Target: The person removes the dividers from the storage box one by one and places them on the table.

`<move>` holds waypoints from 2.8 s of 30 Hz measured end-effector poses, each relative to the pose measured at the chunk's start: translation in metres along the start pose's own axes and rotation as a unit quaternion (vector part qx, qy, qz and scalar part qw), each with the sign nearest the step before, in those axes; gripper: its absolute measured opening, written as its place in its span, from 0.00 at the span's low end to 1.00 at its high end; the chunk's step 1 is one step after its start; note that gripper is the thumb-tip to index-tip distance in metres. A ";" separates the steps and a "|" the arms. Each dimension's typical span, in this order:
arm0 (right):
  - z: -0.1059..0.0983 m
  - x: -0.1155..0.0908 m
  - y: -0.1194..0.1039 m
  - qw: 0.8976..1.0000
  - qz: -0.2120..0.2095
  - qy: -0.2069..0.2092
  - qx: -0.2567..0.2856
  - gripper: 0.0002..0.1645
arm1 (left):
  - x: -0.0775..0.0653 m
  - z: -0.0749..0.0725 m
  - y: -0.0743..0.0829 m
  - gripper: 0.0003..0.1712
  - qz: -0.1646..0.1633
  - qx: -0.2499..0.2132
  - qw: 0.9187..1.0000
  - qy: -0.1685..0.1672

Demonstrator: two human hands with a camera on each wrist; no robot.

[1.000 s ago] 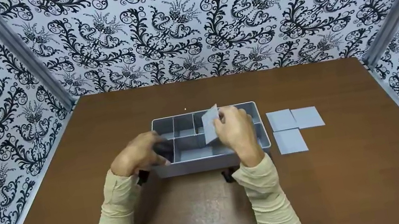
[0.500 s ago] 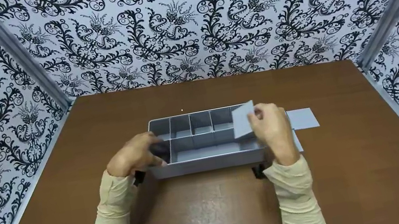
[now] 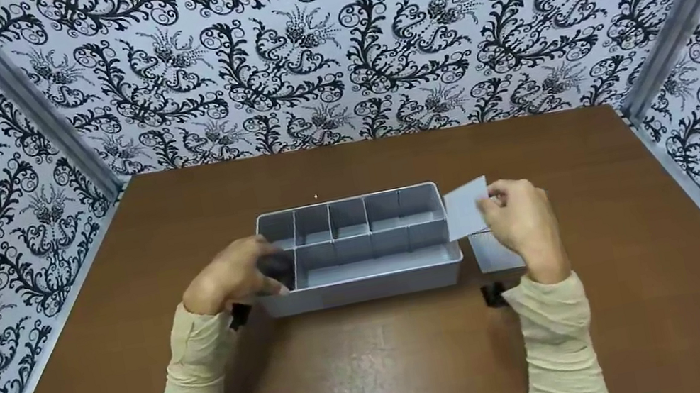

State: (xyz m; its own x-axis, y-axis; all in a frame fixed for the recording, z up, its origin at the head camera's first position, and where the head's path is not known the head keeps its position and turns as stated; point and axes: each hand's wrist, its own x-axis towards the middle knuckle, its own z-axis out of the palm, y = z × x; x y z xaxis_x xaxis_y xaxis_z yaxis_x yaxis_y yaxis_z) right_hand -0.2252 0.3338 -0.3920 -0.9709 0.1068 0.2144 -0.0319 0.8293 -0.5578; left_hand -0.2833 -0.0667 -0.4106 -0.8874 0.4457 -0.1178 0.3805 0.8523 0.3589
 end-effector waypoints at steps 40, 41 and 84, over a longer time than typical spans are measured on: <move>-0.025 0.010 0.145 0.978 0.114 -0.175 -0.023 0.38 | -0.001 0.000 0.002 0.33 -0.013 0.019 1.000 -0.001; -0.024 0.010 0.147 0.977 0.118 -0.176 -0.023 0.39 | -0.001 0.000 0.002 0.34 -0.012 0.020 1.000 -0.001; -0.006 0.012 0.166 0.961 0.190 -0.199 -0.020 0.23 | 0.000 0.002 0.002 0.31 -0.011 0.008 1.000 0.003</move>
State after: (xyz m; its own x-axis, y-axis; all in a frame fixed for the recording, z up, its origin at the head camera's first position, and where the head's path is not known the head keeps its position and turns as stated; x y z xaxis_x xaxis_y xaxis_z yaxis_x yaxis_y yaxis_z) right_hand -0.2410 0.4766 -0.4769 -0.9251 0.1945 -0.3261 0.3439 0.7934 -0.5023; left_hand -0.2818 -0.0647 -0.4116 -0.8971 0.4253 -0.1195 0.3653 0.8663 0.3407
